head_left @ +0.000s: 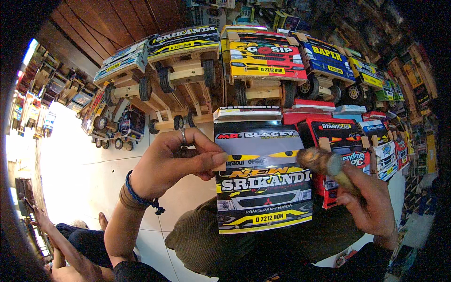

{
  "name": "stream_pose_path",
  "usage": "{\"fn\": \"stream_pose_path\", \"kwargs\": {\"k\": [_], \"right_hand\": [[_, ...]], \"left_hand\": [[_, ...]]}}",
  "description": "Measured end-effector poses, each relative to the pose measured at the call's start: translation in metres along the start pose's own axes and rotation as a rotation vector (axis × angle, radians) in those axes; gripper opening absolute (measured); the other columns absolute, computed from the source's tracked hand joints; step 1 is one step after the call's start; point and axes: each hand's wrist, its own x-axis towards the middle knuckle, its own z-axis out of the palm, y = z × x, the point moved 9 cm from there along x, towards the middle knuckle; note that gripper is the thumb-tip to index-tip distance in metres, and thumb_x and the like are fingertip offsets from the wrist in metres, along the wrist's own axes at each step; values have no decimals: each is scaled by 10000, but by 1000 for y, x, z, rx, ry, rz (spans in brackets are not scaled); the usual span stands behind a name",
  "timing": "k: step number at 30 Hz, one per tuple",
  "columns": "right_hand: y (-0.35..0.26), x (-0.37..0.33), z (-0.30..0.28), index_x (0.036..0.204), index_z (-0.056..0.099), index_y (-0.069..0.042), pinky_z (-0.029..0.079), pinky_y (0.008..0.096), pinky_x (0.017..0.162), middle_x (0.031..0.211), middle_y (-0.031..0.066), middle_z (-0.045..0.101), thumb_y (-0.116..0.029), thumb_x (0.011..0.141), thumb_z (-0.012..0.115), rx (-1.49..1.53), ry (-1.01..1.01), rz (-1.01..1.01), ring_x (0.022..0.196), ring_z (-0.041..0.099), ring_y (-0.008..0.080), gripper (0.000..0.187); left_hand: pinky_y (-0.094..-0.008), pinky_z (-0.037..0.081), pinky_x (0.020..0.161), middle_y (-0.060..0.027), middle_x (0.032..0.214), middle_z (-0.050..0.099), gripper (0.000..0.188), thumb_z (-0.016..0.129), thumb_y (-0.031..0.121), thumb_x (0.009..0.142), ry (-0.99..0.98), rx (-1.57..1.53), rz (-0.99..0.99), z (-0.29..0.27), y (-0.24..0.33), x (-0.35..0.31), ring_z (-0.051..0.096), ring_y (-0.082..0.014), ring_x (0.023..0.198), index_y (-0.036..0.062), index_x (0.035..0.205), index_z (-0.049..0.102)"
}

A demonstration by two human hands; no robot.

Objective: The person assembles small wooden toy trucks by inserting wooden pegs into pre-drilled holes and tapping them with a small hammer. The person handles multiple trucks one at a time, repeatedly picking up pegs from a nearby box and securing them into the truck bodies.

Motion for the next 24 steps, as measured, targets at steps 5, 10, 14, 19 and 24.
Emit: {"fn": "stream_pose_path", "kwargs": {"k": [5, 10, 14, 19, 24], "right_hand": [[-9, 14, 6, 1376, 456, 40, 516, 374, 839, 1070, 198, 671, -104, 881, 639, 82, -54, 20, 888, 695, 302, 547], [-12, 19, 12, 1393, 443, 37, 497, 374, 918, 1251, 227, 615, -39, 867, 638, 29, -135, 19, 1015, 677, 316, 566], [-18, 23, 12, 1400, 435, 37, 481, 381, 956, 1300, 231, 584, -1, 861, 629, 30, -156, -19, 1083, 656, 324, 574], [-21, 26, 9, 1404, 433, 34, 467, 380, 974, 1311, 225, 580, 12, 861, 619, 16, -152, -42, 1115, 638, 339, 574], [-18, 27, 2, 1404, 434, 29, 464, 378, 980, 1361, 218, 543, 22, 857, 611, 32, -80, -46, 1167, 610, 342, 575]], "left_hand": [[-236, 529, 618, -45, 833, 683, 133, 735, 129, 865, 23, -9, 21, 2, 2, 2, 639, -104, 692, 27, 908, 662], [-234, 528, 618, -48, 837, 686, 141, 736, 134, 866, 14, -10, 31, 2, 3, 2, 642, -104, 706, 27, 915, 659], [-237, 533, 629, -52, 851, 687, 149, 740, 138, 863, 21, -33, 22, 1, 1, 1, 646, -109, 715, 26, 915, 656], [-224, 553, 707, -61, 907, 690, 208, 725, 143, 885, -21, 14, -10, 0, 0, 1, 657, -100, 786, -24, 994, 665], [-235, 544, 662, -54, 863, 686, 164, 736, 136, 870, 5, -15, 10, 0, 1, 2, 650, -107, 736, 9, 932, 652]]}}
